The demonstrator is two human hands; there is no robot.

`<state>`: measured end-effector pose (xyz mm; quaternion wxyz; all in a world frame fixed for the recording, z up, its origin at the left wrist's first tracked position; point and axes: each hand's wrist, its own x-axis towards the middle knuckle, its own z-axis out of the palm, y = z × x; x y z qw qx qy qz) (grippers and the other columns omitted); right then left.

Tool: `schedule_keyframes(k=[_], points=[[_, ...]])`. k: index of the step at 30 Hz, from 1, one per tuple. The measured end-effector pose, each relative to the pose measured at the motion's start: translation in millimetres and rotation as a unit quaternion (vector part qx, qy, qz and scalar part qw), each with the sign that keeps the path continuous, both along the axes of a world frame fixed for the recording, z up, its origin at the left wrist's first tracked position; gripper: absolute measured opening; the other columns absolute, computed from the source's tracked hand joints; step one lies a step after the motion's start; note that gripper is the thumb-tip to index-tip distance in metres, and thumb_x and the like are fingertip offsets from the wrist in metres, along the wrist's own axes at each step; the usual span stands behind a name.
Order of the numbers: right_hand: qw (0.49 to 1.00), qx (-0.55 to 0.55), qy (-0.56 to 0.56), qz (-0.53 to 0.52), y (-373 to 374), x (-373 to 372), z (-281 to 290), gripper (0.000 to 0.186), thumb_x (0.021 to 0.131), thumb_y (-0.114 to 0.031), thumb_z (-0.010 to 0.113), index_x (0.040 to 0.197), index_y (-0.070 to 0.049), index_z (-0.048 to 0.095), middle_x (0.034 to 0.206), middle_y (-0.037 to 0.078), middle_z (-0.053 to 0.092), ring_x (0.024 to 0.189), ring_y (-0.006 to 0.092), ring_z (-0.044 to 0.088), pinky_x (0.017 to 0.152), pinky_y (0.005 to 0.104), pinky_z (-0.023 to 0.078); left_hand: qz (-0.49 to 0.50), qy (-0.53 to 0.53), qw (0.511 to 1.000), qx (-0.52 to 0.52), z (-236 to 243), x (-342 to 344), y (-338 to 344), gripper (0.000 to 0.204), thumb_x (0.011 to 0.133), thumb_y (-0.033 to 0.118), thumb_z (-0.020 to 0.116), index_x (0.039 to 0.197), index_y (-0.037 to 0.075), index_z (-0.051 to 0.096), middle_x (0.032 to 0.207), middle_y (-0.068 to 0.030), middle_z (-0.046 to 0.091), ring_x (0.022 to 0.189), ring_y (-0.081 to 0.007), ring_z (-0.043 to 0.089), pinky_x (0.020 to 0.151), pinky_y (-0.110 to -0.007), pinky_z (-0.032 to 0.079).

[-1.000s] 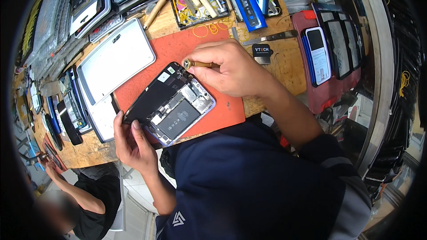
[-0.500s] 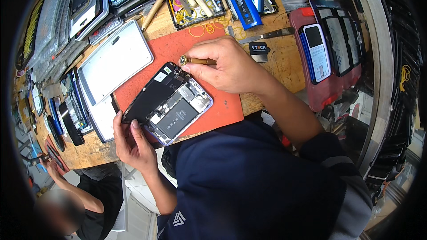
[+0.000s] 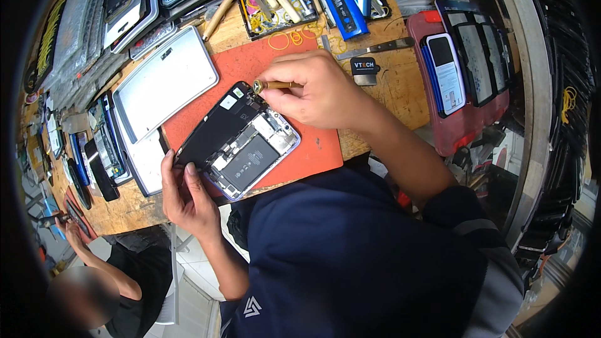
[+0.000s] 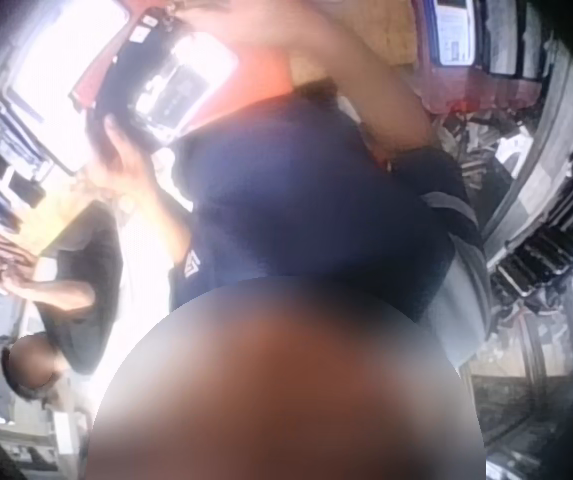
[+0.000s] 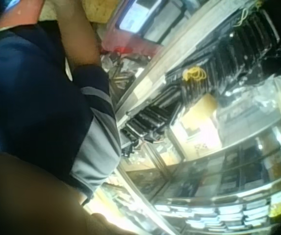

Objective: The person handles several smartphones, testing screens and connectivity by plugging in a cable. They then disassemble a white smartphone using a screwdriver, removing the back cover and unscrewing internal components.

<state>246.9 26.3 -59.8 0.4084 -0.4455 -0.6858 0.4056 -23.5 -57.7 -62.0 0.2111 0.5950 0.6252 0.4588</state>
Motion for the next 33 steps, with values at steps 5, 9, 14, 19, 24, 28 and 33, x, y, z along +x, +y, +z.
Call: schedule_keyframes(k=[5,9,14,19,24,28,33], points=[[0.998,0.043,0.015,0.037,3.8,2.9,-5.1,0.015,0.09,-0.003,0.074,0.103,0.005,0.075,0.081,0.009,0.071,0.062,0.0129,0.06,0.056,0.029,0.047,0.004,-0.007,1.0,0.008,-0.9,1.4,0.1,0.037,0.102,0.0,0.068,0.139,-0.003,0.064,0.09,-0.0017,0.063,0.078,-0.0067,0.054,0.07,-0.021,0.046],[0.999,0.042,-0.006,0.034,3.2,3.6,-3.4,0.014,0.09,-0.003,0.073,0.102,0.005,0.075,0.081,0.009,0.071,0.062,0.0122,0.06,0.056,0.0282,0.046,-0.003,0.002,1.0,0.009,-0.8,0.3,-0.4,0.037,0.102,-0.001,0.068,0.139,-0.003,0.065,0.09,-0.0017,0.063,0.077,-0.0064,0.054,0.068,-0.021,0.046],[0.999,0.011,-0.03,0.019,1.4,1.5,0.8,0.014,0.087,-0.008,0.074,0.097,0.003,0.075,0.076,0.012,0.07,0.062,0.0207,0.063,0.059,0.0336,0.049,-0.007,0.012,1.0,0.017,-2.0,-1.8,0.4,0.037,0.102,-0.002,0.067,0.138,-0.002,0.065,0.089,-0.0015,0.063,0.075,-0.0059,0.053,0.066,-0.021,0.045],[0.999,0.014,0.027,0.026,2.9,0.9,-0.6,0.013,0.09,-0.004,0.074,0.1,0.004,0.075,0.079,0.009,0.07,0.062,0.0146,0.059,0.057,0.0299,0.047,-0.004,0.008,1.0,0.018,-2.6,-1.5,0.8,0.037,0.101,-0.004,0.068,0.138,-0.002,0.066,0.092,-0.0022,0.064,0.075,-0.0053,0.053,0.066,-0.02,0.045],[0.999,0.008,0.022,0.03,2.8,3.9,-2.9,0.013,0.09,-0.008,0.072,0.097,0.003,0.074,0.079,0.015,0.071,0.063,0.0244,0.065,0.061,0.0357,0.051,0.0,0.012,1.0,0.024,-3.6,-1.2,0.8,0.037,0.1,-0.004,0.069,0.137,-0.002,0.067,0.092,-0.0025,0.064,0.076,-0.0056,0.054,0.066,-0.02,0.046],[0.998,0.049,0.005,0.038,2.9,2.4,-3.1,0.014,0.091,-0.001,0.073,0.103,0.005,0.075,0.081,0.006,0.07,0.061,0.0087,0.056,0.054,0.0261,0.043,0.0,0.004,1.0,0.028,-5.5,-2.4,0.9,0.038,0.099,-0.005,0.069,0.137,-0.002,0.067,0.092,-0.0025,0.065,0.077,-0.006,0.055,0.068,-0.02,0.047],[0.999,0.037,0.004,-0.001,0.1,-2.9,-1.0,0.013,0.087,-0.007,0.071,0.094,0.003,0.075,0.076,0.015,0.071,0.061,0.0245,0.065,0.059,0.0359,0.05,-0.006,0.007,1.0,0.029,-7.4,-4.3,0.7,0.038,0.099,-0.005,0.07,0.137,-0.001,0.068,0.092,-0.0027,0.065,0.077,-0.0061,0.056,0.068,-0.021,0.047]])
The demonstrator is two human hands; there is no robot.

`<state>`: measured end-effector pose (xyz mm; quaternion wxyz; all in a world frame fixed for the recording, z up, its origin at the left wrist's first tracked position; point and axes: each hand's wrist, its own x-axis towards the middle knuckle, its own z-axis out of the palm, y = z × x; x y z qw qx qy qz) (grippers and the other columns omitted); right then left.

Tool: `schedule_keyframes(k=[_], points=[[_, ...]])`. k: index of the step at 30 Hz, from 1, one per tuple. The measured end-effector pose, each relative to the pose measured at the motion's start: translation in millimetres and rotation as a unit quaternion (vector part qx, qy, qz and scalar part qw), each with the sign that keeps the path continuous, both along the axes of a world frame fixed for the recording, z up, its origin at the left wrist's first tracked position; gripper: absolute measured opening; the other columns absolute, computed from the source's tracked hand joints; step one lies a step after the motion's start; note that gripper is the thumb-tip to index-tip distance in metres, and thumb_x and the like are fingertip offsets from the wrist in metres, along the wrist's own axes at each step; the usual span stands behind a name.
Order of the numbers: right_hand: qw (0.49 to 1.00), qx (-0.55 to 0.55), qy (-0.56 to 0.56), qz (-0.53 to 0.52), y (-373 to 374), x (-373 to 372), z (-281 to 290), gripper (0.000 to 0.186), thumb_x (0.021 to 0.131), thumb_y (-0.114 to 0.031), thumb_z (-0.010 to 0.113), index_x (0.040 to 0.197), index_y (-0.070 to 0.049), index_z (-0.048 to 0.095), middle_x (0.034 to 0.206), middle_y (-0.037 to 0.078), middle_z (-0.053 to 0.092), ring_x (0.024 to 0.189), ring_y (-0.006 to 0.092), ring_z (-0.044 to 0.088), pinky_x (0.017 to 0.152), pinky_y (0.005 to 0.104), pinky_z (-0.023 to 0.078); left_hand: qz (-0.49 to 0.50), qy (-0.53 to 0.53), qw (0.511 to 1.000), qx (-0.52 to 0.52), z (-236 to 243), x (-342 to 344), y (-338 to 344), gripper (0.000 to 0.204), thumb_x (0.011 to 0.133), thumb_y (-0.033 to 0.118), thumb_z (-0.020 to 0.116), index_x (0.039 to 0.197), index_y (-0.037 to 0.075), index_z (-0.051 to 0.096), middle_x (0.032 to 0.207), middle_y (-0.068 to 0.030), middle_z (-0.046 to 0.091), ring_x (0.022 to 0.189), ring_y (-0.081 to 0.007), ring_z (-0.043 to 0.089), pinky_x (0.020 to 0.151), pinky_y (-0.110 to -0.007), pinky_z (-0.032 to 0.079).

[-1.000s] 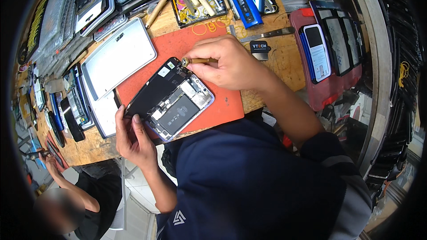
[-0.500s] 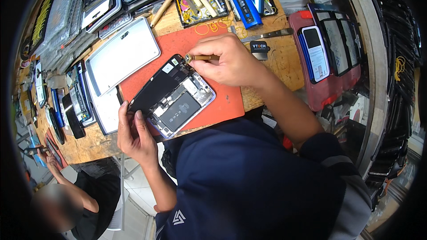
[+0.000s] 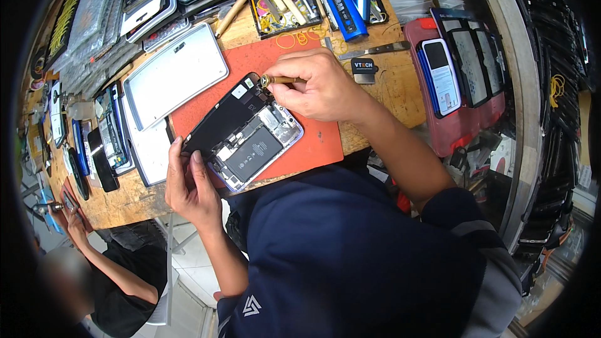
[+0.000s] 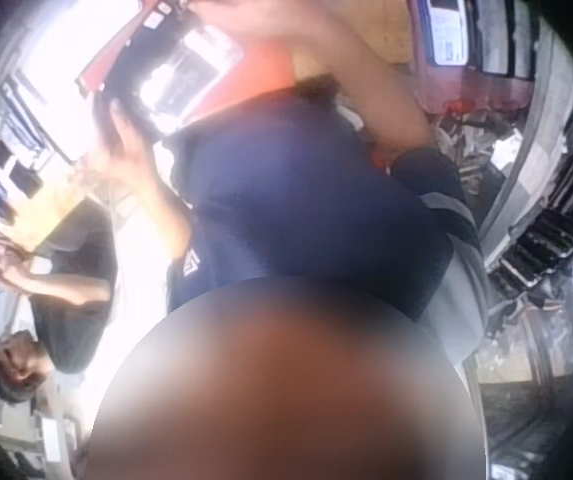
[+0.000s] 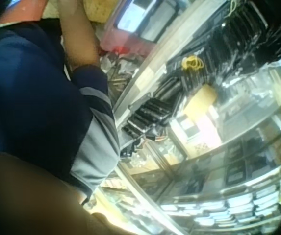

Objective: The person handles several smartphones, testing screens and connectivity by plugging in a cable. They then disassemble a white smartphone using a screwdriver, removing the back cover and unscrewing internal components.

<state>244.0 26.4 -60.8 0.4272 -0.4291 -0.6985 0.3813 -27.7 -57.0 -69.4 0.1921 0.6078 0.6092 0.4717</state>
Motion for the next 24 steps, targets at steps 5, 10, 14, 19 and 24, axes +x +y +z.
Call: schedule_keyframes(k=[5,10,14,19,24], points=[[1.0,-0.015,-0.001,-0.004,-0.6,-1.0,0.7,0.013,0.087,-0.007,0.071,0.094,0.003,0.076,0.076,0.014,0.072,0.062,0.0234,0.066,0.059,0.0356,0.05,0.004,-0.006,1.0,-0.012,0.2,-0.8,-0.5,0.038,0.099,-0.004,0.07,0.136,0.0,0.069,0.093,-0.0025,0.066,0.077,-0.0061,0.056,0.068,-0.021,0.047],[1.0,0.014,0.001,0.005,-0.1,0.0,-1.3,0.011,0.089,-0.003,0.072,0.098,0.003,0.075,0.077,0.008,0.07,0.061,0.0123,0.059,0.055,0.0293,0.045,0.005,-0.005,1.0,-0.021,2.0,-0.9,-2.2,0.037,0.098,-0.004,0.071,0.136,0.0,0.069,0.095,-0.0032,0.069,0.079,-0.0064,0.059,0.069,-0.022,0.049],[1.0,-0.01,0.001,-0.002,-1.5,-0.1,-0.4,0.012,0.088,-0.007,0.072,0.095,0.002,0.075,0.073,0.012,0.069,0.059,0.0198,0.061,0.058,0.034,0.048,0.013,0.029,0.999,-0.009,2.8,-0.3,-0.5,0.038,0.098,-0.004,0.071,0.135,0.001,0.069,0.095,-0.0054,0.07,0.079,-0.0079,0.062,0.07,-0.023,0.052],[0.999,0.02,0.004,0.026,3.4,2.7,-0.3,0.012,0.093,-0.009,0.073,0.096,0.002,0.074,0.076,0.011,0.069,0.063,0.0163,0.061,0.06,0.0321,0.048,0.002,0.011,1.0,-0.001,4.1,1.4,-0.5,0.036,0.098,-0.004,0.071,0.133,0.0,0.07,0.096,-0.0071,0.071,0.082,-0.0093,0.064,0.073,-0.025,0.053],[0.999,-0.032,0.0,0.018,0.8,4.9,-1.2,0.012,0.093,-0.008,0.074,0.097,0.003,0.074,0.074,0.009,0.068,0.065,0.0129,0.059,0.061,0.0313,0.047,0.001,0.047,0.999,0.026,4.0,2.0,1.9,0.035,0.097,-0.001,0.072,0.131,0.003,0.071,0.091,-0.0099,0.07,0.079,-0.0162,0.067,0.073,-0.03,0.054]])
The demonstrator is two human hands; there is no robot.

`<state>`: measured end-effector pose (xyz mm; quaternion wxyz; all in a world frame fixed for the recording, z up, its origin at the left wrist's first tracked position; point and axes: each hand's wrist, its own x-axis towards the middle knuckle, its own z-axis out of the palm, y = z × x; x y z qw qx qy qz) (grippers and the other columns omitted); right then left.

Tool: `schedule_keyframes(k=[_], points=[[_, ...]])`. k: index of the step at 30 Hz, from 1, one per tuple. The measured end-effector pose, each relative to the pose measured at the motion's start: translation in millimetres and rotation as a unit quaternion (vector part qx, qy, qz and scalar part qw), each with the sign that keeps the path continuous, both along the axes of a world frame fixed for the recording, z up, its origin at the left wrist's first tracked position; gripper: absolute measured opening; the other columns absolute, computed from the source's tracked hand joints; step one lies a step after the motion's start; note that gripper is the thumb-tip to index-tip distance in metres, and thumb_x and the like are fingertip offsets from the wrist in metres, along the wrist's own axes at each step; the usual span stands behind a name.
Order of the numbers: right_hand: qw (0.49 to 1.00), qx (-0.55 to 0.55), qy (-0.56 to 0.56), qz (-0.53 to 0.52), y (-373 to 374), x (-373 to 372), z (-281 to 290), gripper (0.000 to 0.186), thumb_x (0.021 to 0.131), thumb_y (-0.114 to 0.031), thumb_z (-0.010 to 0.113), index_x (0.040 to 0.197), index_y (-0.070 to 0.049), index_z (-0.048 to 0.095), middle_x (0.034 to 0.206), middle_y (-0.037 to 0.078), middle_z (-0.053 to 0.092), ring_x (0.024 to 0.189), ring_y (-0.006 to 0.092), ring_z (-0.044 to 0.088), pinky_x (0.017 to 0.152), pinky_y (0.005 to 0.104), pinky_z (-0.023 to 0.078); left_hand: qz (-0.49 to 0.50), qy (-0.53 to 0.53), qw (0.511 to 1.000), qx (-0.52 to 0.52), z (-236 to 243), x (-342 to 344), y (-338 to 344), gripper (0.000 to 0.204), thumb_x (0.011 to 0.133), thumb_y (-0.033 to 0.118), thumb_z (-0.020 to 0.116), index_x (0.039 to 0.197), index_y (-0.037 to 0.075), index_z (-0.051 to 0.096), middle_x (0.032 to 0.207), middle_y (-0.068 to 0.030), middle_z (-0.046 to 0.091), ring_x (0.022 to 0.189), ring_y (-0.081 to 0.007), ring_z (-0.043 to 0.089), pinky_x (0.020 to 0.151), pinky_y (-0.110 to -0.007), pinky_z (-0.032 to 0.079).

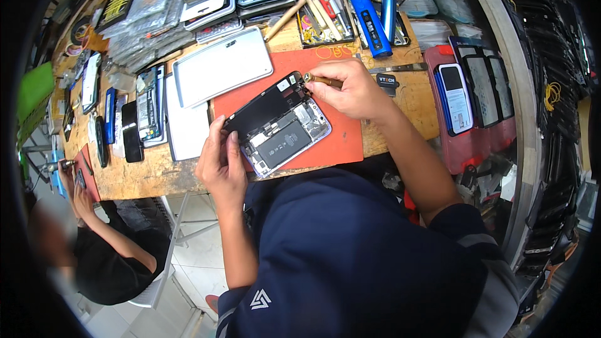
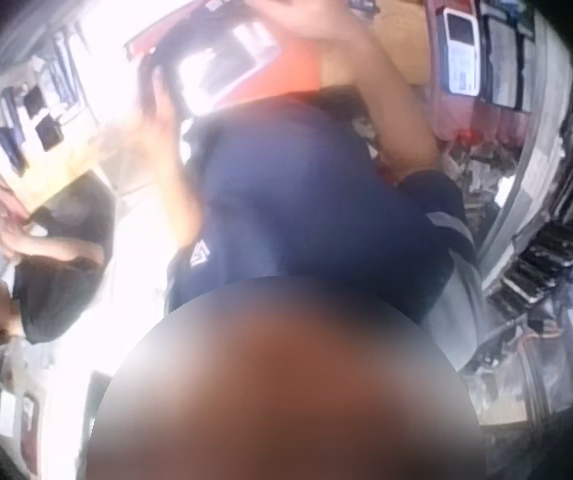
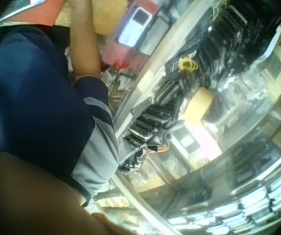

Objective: The person handles several smartphones, testing screens and connectivity by plugging in a cable. They then disassemble a white smartphone using a screwdriver, removing the back cover and unscrewing internal components.

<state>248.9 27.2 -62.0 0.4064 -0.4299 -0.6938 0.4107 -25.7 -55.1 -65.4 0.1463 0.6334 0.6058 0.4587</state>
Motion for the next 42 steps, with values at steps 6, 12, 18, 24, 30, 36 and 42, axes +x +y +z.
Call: schedule_keyframes(k=[6,12,18,24,30,36,42], points=[[0.999,-0.031,0.011,-0.006,0,-2,-6,0.013,0.094,-0.009,0.074,0.098,0.004,0.074,0.075,0.006,0.069,0.067,0.0101,0.059,0.062,0.0303,0.048,0.001,0.004,0.999,0.037,-4,1,1,0.036,0.097,0.0,0.072,0.133,0.007,0.071,0.088,-0.0091,0.068,0.076,-0.0148,0.064,0.069,-0.03,0.052],[0.991,-0.062,0.119,0.019,5,0,-8,0.021,0.103,-0.01,0.068,0.116,0.005,0.074,0.092,0.001,0.073,0.085,0.004,0.062,0.075,0.022,0.05,-0.029,-0.053,0.997,0.046,-10,0,1,0.032,0.1,0.003,0.07,0.132,0.005,0.069,0.092,-0.0062,0.069,0.078,-0.012,0.063,0.071,-0.028,0.053],[0.985,-0.009,0.159,-0.072,19,6,-3,0.026,0.106,-0.022,0.064,0.111,0.002,0.075,0.093,0.003,0.076,0.075,0.0028,0.057,0.066,0.0226,0.045,-0.131,-0.144,0.98,0.035,-12,-4,0,0.02,0.105,0.013,0.066,0.119,0.0,0.06,0.101,-0.006,0.069,0.082,-0.0093,0.06,0.072,-0.027,0.05],[0.973,0.067,0.182,-0.125,19,1,-6,0.026,0.105,-0.02,0.063,0.095,0.002,0.073,0.084,0.006,0.074,0.077,0.0099,0.066,0.071,0.0279,0.053,-0.208,-0.068,0.976,0.0,-3,-8,-6,0.024,0.098,0.018,0.075,0.106,0.001,0.059,0.113,-0.0141,0.071,0.097,-0.0184,0.067,0.086,-0.034,0.054],[0.964,0.131,0.171,-0.158,18,0,-8,0.028,0.104,-0.023,0.064,0.092,0.001,0.07,0.077,0.008,0.073,0.07,0.0112,0.066,0.064,0.0308,0.051,-0.224,0.138,0.965,0.012,13,-1,-18,0.052,0.082,0.017,0.084,0.126,0.001,0.062,0.124,-0.0186,0.065,0.117,-0.0376,0.063,0.102,-0.043,0.05],[0.959,0.178,0.123,-0.182,8,-4,-14,0.023,0.101,-0.02,0.066,0.09,0.0,0.067,0.075,0.014,0.069,0.068,0.0236,0.066,0.064,0.037,0.05,-0.205,0.21,0.956,0.013,22,16,-19,0.071,0.081,0.021,0.084,0.143,0.003,0.055,0.129,-0.0198,0.063,0.124,-0.0369,0.06,0.109,-0.044,0.047],[0.955,0.223,0.022,-0.197,3,-1,-10,0.022,0.103,-0.019,0.066,0.097,0.002,0.07,0.075,0.008,0.068,0.069,0.0115,0.061,0.062,0.0314,0.049,-0.177,0.275,0.943,0.057,27,47,-6,0.081,0.073,0.03,0.085,0.143,0.006,0.054,0.118,-0.0159,0.067,0.11,-0.0351,0.062,0.095,-0.046,0.047]])
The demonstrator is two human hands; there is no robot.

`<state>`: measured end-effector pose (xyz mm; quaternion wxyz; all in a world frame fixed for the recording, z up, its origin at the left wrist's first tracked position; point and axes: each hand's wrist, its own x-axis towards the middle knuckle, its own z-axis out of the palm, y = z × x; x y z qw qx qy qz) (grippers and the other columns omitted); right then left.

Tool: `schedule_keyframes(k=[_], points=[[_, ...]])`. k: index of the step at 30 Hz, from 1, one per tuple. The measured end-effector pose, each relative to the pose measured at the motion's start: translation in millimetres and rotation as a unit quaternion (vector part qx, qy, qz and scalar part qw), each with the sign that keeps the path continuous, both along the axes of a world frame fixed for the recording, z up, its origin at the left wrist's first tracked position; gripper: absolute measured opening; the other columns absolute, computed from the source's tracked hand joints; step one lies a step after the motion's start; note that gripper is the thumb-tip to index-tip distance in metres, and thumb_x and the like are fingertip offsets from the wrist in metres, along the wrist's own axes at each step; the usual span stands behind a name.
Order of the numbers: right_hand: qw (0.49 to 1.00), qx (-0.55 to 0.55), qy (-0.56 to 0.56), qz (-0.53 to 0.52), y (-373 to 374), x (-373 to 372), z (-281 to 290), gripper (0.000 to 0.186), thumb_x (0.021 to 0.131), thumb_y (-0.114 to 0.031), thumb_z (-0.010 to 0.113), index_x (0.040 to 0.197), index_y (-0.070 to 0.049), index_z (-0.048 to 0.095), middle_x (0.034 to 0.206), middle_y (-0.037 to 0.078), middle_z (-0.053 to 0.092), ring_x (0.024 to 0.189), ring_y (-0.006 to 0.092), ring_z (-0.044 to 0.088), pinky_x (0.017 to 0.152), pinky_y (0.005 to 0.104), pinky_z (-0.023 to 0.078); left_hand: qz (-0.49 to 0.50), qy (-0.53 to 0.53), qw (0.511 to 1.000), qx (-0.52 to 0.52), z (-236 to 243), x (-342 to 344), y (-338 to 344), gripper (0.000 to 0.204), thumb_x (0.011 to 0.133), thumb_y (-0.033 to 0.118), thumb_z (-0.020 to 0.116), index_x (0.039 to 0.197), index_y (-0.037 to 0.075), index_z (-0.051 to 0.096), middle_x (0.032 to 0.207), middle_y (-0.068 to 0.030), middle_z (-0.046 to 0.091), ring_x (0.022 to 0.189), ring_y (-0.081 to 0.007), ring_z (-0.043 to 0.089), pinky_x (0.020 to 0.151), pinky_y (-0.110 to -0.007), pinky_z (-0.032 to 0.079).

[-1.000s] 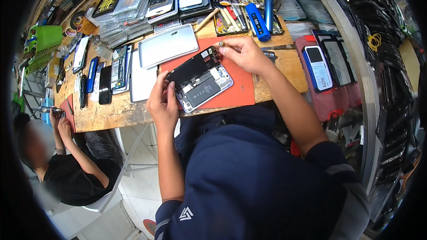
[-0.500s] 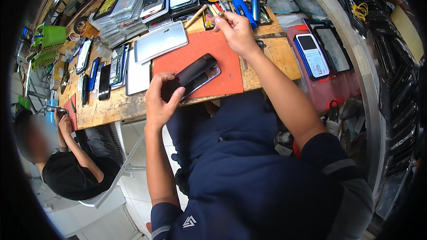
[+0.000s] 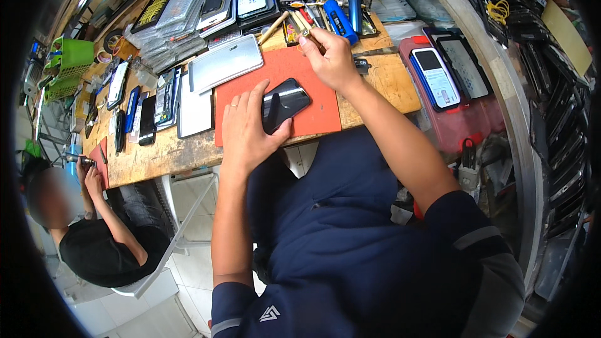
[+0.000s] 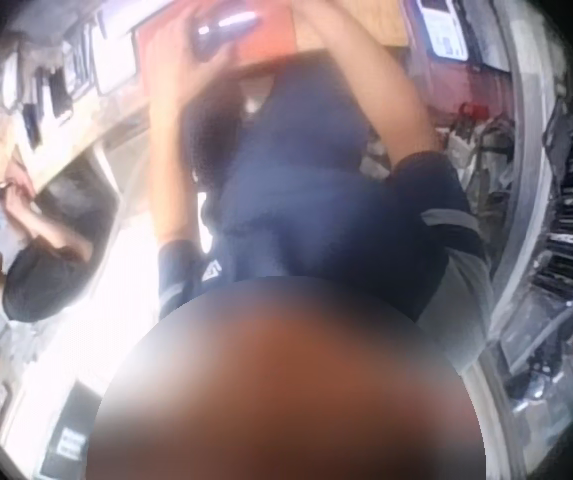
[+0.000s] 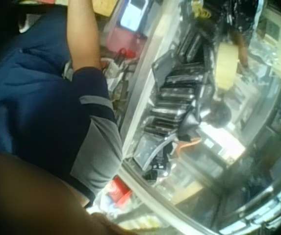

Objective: The person handles several smartphones, testing screens and connectivity by plugging in a cable. They then disassemble a white smartphone using a screwdriver, removing the back cover and unscrewing internal components.

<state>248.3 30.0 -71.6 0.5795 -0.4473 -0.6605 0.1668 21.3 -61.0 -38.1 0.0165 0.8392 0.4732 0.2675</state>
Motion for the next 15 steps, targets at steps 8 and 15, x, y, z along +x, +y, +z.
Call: schedule_keyframes(k=[8,15], points=[[0.999,0.04,-0.004,0.011,-16,0,11,0.011,0.1,-0.006,0.066,0.102,0.003,0.073,0.078,0.005,0.065,0.065,0.009,0.058,0.059,0.0285,0.046,0.027,-0.055,0.997,-0.048,3,-6,0,0.106,0.065,0.032,0.091,0.156,0.005,0.043,0.122,-0.0188,0.065,0.115,-0.0373,0.061,0.099,-0.049,0.047],[0.996,-0.007,0.086,-0.011,-29,-2,24,0.018,0.107,-0.011,0.06,0.111,0.004,0.07,0.088,0.01,0.069,0.078,0.0148,0.067,0.072,0.0282,0.054,0.057,-0.114,0.985,-0.115,-3,-69,-34,0.12,0.062,0.03,0.097,0.159,-0.002,0.034,0.142,-0.0217,0.059,0.128,-0.0407,0.055,0.111,-0.051,0.04]])
